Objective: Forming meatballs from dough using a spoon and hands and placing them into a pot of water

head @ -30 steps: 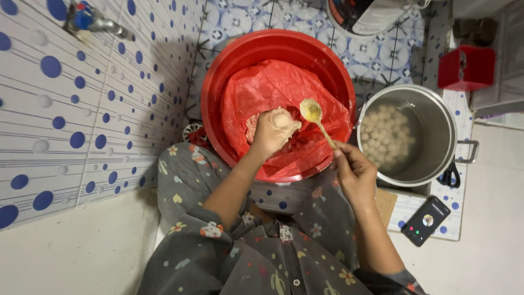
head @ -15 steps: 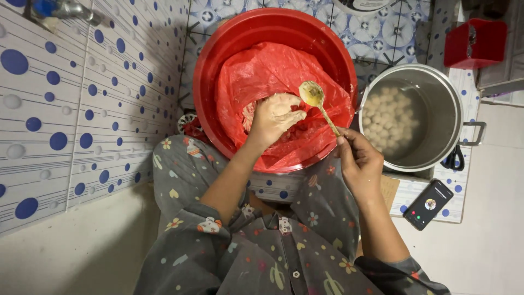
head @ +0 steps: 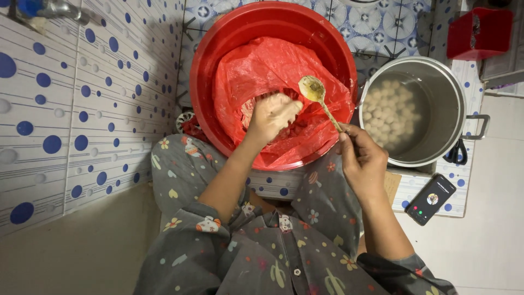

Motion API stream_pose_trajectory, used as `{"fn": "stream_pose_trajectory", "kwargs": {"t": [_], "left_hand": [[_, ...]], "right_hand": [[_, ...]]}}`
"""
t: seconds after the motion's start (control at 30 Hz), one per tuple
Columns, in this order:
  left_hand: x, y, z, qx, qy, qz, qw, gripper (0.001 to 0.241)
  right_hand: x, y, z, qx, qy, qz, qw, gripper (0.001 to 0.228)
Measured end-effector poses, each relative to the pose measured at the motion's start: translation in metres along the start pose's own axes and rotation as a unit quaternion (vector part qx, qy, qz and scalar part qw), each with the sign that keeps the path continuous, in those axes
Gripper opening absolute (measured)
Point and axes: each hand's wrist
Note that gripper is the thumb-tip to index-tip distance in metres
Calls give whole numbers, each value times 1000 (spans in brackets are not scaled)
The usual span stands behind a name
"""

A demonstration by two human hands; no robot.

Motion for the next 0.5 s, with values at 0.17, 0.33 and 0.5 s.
{"fn": "stream_pose_trajectory", "kwargs": {"t": [0.17,0.33,0.5], "left_hand": [[0,-7,-9,-22,-72,1,997,22],[34,-3,14,-53,-148,24,987,21],[26,-1,18,-17,-114,12,993,19]], "right_hand": [[15,2,0,-6,91,59,994,16],[18,0,1,2,108,73,992,13],[18,0,3,7,100,72,992,15]]}}
Point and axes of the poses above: each hand's wrist, its own y-axis away from the middle knuckle, its own z-axis out of the back of the hand, x = y × z, and after that the axes turned 2 degrees about -x, right-handed
